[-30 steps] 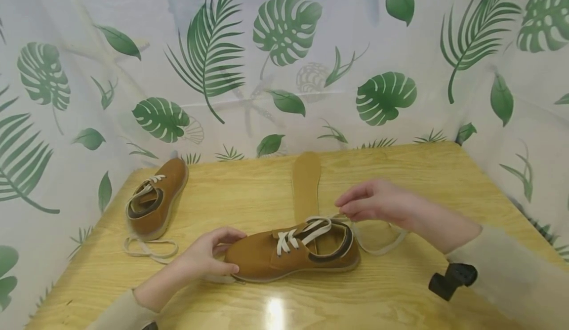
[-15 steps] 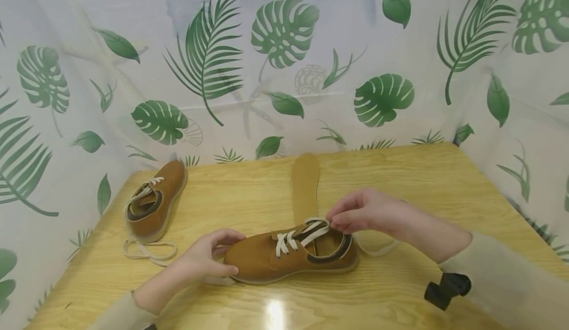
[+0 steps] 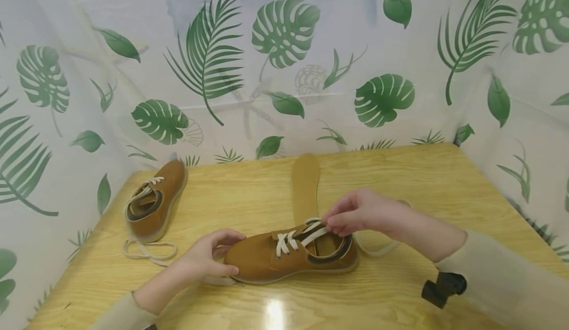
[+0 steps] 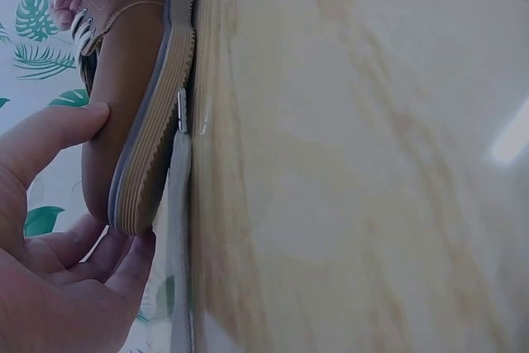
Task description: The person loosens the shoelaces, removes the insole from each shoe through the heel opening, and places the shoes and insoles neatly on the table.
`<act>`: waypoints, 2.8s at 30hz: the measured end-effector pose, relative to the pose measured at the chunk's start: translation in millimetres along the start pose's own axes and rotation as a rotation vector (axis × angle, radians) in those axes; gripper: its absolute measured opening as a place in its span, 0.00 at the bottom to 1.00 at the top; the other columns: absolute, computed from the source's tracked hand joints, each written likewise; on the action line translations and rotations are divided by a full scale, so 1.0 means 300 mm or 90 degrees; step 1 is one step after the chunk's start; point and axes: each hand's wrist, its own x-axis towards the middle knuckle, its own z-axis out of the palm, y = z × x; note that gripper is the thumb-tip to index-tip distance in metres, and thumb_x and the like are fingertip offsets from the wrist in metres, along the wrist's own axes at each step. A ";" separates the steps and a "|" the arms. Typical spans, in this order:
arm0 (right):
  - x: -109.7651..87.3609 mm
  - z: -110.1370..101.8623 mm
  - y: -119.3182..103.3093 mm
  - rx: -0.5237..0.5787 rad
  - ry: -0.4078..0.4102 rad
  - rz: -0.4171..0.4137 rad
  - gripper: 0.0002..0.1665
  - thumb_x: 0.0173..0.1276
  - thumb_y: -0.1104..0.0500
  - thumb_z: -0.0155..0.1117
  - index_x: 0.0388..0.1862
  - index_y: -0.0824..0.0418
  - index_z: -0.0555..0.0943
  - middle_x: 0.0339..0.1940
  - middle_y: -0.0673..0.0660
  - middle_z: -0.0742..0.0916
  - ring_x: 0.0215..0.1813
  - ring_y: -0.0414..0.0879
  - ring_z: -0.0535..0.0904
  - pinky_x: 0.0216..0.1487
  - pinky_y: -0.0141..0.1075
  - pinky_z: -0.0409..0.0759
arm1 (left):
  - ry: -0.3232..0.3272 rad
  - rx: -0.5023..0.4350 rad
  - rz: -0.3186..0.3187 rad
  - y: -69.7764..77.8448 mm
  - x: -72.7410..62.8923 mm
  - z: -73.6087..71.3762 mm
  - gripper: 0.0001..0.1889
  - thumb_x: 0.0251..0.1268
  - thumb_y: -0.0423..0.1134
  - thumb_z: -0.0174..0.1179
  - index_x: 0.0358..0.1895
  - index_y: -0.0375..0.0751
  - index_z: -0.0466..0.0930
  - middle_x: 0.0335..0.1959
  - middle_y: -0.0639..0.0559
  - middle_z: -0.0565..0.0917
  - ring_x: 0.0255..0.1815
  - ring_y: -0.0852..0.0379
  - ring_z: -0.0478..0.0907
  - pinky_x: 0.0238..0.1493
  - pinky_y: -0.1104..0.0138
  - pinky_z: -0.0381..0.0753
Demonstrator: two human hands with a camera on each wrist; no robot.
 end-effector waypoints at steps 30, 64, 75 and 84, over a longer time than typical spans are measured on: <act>0.028 0.072 -0.026 -0.262 0.031 -0.063 0.05 0.67 0.61 0.76 0.37 0.62 0.92 0.32 0.52 0.93 0.35 0.43 0.87 0.35 0.31 0.86 | -0.010 0.019 0.016 0.004 -0.002 0.000 0.35 0.59 0.27 0.75 0.71 0.35 0.73 0.70 0.38 0.78 0.74 0.34 0.73 0.78 0.44 0.74; 0.063 0.097 -0.069 -0.466 -0.073 -0.153 0.05 0.68 0.64 0.76 0.37 0.54 0.94 0.36 0.46 0.94 0.37 0.32 0.88 0.39 0.25 0.87 | -0.008 0.018 0.016 0.010 -0.001 0.003 0.35 0.59 0.27 0.75 0.71 0.33 0.73 0.70 0.37 0.78 0.74 0.34 0.74 0.78 0.46 0.75; 0.070 0.099 -0.039 -0.422 0.010 -0.129 0.05 0.63 0.67 0.78 0.35 0.58 0.93 0.35 0.49 0.94 0.36 0.34 0.89 0.38 0.25 0.88 | -0.013 0.060 0.040 0.009 0.003 0.001 0.34 0.59 0.27 0.76 0.70 0.33 0.74 0.69 0.37 0.79 0.73 0.36 0.74 0.80 0.44 0.71; 0.068 0.133 -0.042 -0.559 0.060 -0.118 0.10 0.59 0.68 0.78 0.33 0.52 0.93 0.33 0.46 0.93 0.36 0.34 0.87 0.39 0.29 0.88 | -0.011 0.067 0.040 0.009 0.002 0.005 0.33 0.60 0.28 0.76 0.69 0.33 0.75 0.68 0.38 0.80 0.72 0.37 0.74 0.80 0.44 0.72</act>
